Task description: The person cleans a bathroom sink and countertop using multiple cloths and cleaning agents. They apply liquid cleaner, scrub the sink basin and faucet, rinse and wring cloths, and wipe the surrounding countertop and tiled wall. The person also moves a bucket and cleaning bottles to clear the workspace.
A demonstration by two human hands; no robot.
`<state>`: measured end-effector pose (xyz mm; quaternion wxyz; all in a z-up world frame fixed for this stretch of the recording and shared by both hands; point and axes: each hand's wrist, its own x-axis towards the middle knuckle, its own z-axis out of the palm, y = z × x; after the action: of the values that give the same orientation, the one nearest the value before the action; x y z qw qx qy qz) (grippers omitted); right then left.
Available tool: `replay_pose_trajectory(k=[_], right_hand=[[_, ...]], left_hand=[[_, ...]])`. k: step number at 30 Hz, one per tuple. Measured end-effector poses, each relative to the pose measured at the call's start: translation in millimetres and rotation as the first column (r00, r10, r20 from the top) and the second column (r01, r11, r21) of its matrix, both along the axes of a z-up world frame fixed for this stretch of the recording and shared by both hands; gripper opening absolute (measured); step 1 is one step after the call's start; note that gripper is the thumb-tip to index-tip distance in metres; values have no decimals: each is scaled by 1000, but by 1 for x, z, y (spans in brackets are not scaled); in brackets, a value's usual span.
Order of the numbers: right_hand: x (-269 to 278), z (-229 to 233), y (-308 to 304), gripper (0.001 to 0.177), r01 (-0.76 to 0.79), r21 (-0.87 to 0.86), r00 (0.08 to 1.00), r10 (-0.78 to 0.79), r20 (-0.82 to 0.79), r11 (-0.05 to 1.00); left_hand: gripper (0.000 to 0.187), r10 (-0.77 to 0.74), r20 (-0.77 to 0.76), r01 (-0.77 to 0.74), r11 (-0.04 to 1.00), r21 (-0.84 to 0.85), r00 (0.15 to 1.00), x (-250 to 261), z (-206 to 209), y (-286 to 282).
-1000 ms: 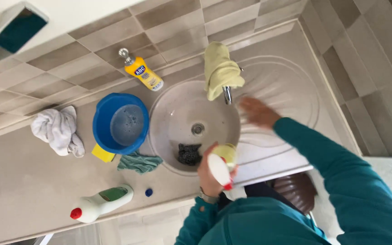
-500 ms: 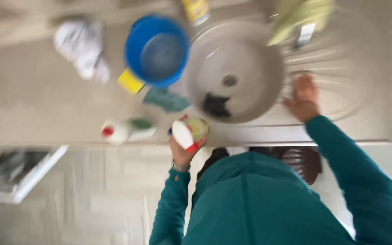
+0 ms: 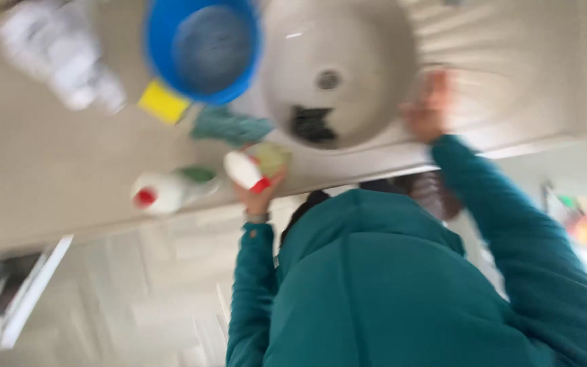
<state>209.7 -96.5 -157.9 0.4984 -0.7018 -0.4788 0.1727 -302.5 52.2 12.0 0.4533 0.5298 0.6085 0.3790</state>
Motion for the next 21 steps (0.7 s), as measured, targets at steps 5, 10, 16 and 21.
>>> replay_pose_trajectory(k=[5,10,16,21], right_hand=[[-120,161,-3,86,-2,-498,833,277,479,867],[-38,149,-2,91,-293,-336,702,440,560,895],[164,90,-50,77,132,-362,745,149,650,923],[221,113,-140,49,328,-68,600,-152,785,942]], left_hand=[[82,-117,595,132,991,19,795,-20,-16,52],[100,-103,-524,446,676,587,846,-22,23,84],[97,-160,-265,294,734,612,951,-11,45,66],[117,20,-344,182,820,543,939,-4,66,18]])
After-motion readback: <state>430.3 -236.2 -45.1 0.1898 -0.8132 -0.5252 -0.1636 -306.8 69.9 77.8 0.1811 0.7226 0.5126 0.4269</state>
